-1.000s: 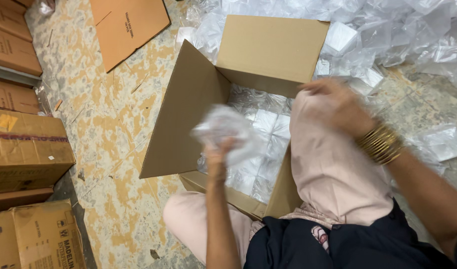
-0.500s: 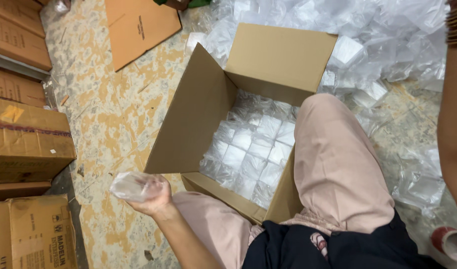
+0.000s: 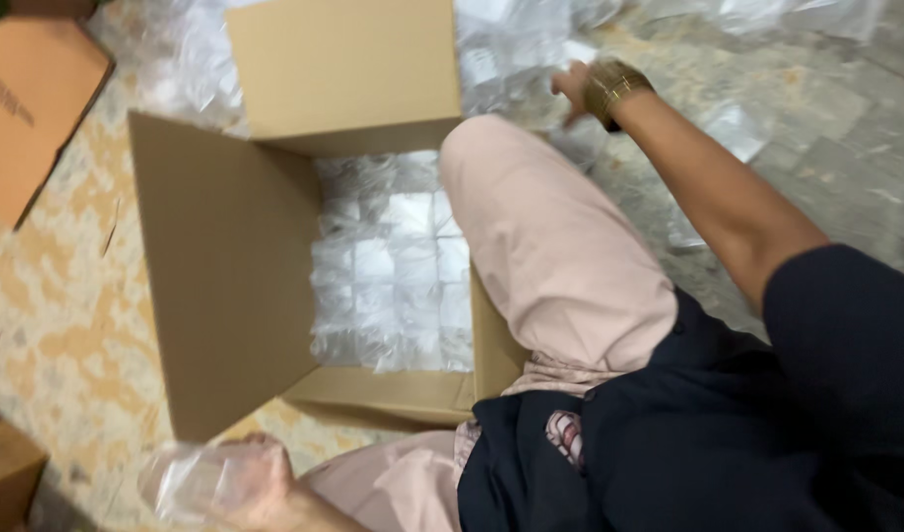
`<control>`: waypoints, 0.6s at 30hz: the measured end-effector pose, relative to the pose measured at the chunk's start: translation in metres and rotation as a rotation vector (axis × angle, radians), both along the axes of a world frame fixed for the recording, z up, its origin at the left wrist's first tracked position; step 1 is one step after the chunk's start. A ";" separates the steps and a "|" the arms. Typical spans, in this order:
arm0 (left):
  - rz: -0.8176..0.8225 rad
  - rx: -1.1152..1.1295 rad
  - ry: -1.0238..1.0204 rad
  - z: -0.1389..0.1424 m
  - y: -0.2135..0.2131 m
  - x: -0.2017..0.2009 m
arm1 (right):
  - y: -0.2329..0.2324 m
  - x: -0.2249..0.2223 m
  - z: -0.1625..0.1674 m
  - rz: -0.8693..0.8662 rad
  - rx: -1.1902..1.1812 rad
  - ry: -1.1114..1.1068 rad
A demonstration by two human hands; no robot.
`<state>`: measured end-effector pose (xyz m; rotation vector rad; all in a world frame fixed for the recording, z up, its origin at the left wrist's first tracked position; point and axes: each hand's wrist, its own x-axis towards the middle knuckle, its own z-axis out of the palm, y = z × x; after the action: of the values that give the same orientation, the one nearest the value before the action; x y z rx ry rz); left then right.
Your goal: The person sits on the floor and packs plastic-wrapped items one at a time into a large cardboard box, picking each wrapped item from a pile beside them and arranging it inside the box.
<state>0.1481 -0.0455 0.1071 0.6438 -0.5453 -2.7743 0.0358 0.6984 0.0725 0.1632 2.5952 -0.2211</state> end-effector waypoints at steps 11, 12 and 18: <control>-0.199 -0.565 -0.252 0.053 0.096 0.019 | -0.018 0.004 -0.061 -0.149 0.039 0.130; -0.208 -0.667 -0.242 0.056 0.109 0.013 | -0.007 -0.003 -0.052 -0.156 0.033 0.183; -0.396 -1.084 -0.279 0.018 0.136 -0.016 | -0.071 -0.071 0.063 0.105 -0.251 0.223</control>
<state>0.1323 0.0904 0.1246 0.6590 -2.1746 -2.1380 -0.0349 0.6279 0.1356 -0.0926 2.7563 -0.5503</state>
